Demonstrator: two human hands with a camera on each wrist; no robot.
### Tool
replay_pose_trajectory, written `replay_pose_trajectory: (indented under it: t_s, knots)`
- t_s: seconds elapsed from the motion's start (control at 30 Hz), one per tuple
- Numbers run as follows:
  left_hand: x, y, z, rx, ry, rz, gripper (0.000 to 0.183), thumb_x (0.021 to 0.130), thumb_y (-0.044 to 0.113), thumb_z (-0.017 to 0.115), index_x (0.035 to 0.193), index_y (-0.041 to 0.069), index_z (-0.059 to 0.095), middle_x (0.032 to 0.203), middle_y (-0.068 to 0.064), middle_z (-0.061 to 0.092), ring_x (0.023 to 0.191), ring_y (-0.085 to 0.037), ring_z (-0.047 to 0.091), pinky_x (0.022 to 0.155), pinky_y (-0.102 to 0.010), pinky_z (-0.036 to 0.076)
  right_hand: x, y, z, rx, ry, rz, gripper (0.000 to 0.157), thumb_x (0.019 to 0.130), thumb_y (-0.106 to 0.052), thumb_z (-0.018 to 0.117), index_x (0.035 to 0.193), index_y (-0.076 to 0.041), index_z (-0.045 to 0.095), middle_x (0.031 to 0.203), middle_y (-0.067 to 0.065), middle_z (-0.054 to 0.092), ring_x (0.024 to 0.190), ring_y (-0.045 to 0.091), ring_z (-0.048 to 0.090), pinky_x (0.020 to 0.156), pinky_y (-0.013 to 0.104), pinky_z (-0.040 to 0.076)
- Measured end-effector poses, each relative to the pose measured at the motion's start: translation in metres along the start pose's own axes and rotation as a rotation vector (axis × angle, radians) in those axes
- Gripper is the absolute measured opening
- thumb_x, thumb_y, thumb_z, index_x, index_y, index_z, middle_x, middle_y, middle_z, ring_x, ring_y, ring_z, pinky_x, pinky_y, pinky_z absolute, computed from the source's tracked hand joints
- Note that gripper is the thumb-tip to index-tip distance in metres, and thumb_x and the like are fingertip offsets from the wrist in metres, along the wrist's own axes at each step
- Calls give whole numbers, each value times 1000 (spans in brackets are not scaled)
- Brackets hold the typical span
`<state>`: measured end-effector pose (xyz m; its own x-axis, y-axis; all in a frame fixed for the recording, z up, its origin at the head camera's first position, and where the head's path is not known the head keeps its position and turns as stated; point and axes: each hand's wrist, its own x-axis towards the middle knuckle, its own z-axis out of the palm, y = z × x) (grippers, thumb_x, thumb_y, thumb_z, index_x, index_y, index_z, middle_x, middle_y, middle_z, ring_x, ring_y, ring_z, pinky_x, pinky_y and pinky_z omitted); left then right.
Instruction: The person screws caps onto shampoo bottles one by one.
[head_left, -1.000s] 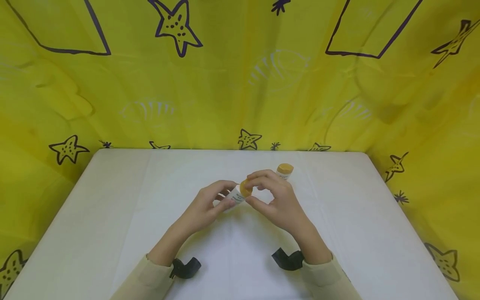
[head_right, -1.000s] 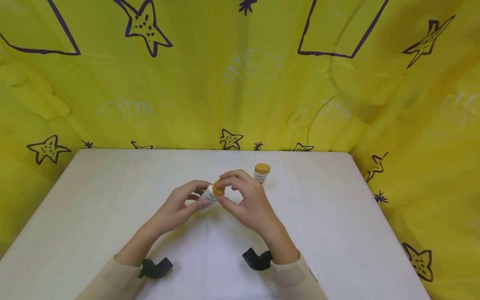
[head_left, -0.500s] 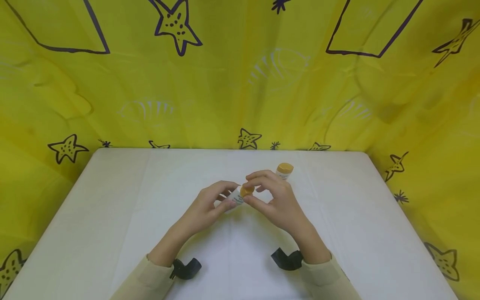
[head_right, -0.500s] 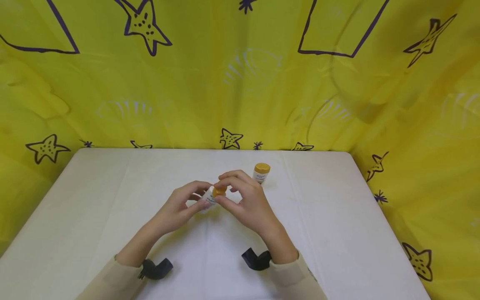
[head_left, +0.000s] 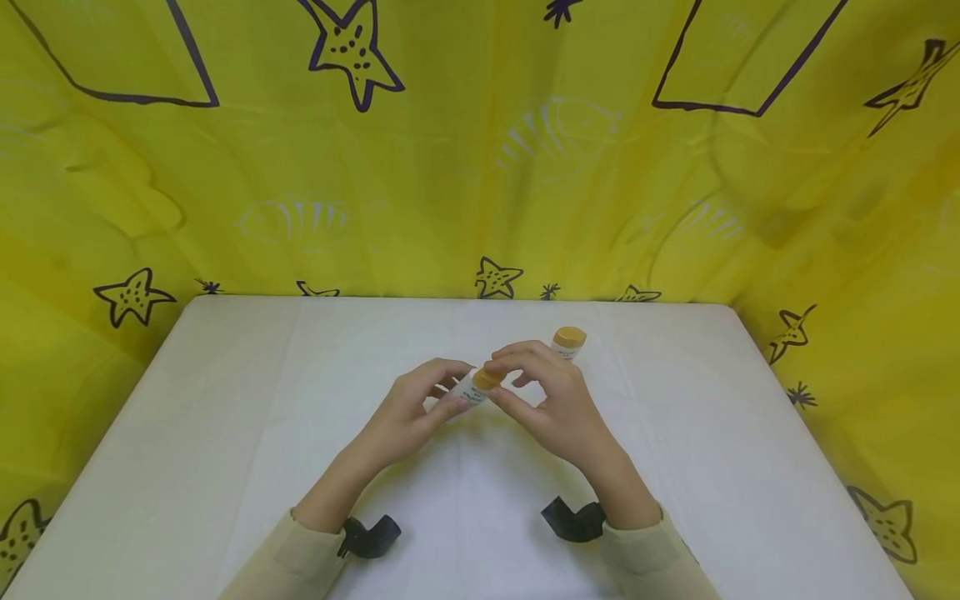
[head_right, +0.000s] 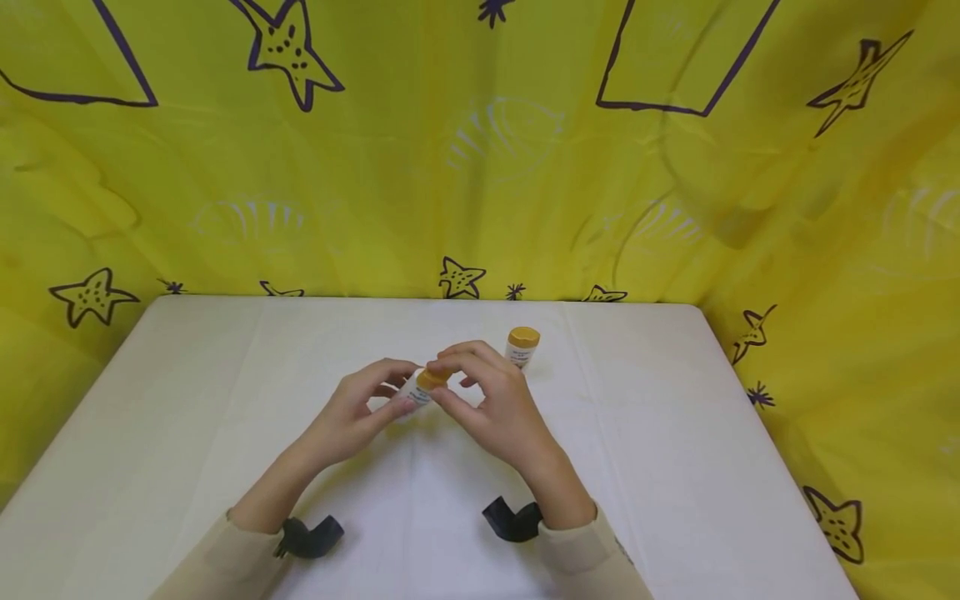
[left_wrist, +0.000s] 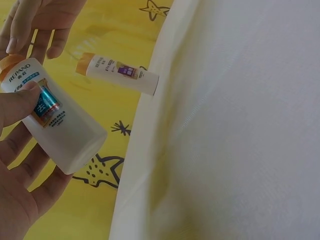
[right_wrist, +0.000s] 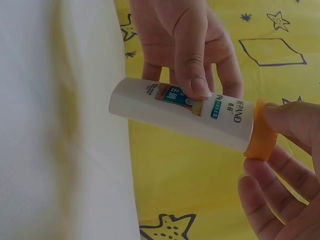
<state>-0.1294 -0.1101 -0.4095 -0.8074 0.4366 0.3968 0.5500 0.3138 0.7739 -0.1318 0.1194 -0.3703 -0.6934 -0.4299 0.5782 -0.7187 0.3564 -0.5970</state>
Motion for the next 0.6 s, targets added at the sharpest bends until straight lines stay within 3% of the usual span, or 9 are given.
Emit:
replay_pose_trajectory:
  t_s: [0.37, 0.6]
  knots:
    - [1, 0, 1, 75, -2, 6, 34, 94, 15, 70, 127, 15, 60, 121, 4, 65, 102, -10, 62, 90, -31, 56, 0, 1, -1, -20, 11, 9, 25, 85, -10, 79, 109, -11, 72, 104, 0, 70, 90, 13, 64, 66, 26, 57]
    - [-1, 2, 4, 236, 67, 117, 35, 93, 14, 71, 126, 12, 61, 118, 2, 66, 105, -11, 61, 92, -32, 54, -2, 1, 2, -15, 45, 65, 25, 84, -12, 80, 108, -12, 71, 98, -3, 69, 79, 11, 64, 66, 26, 57]
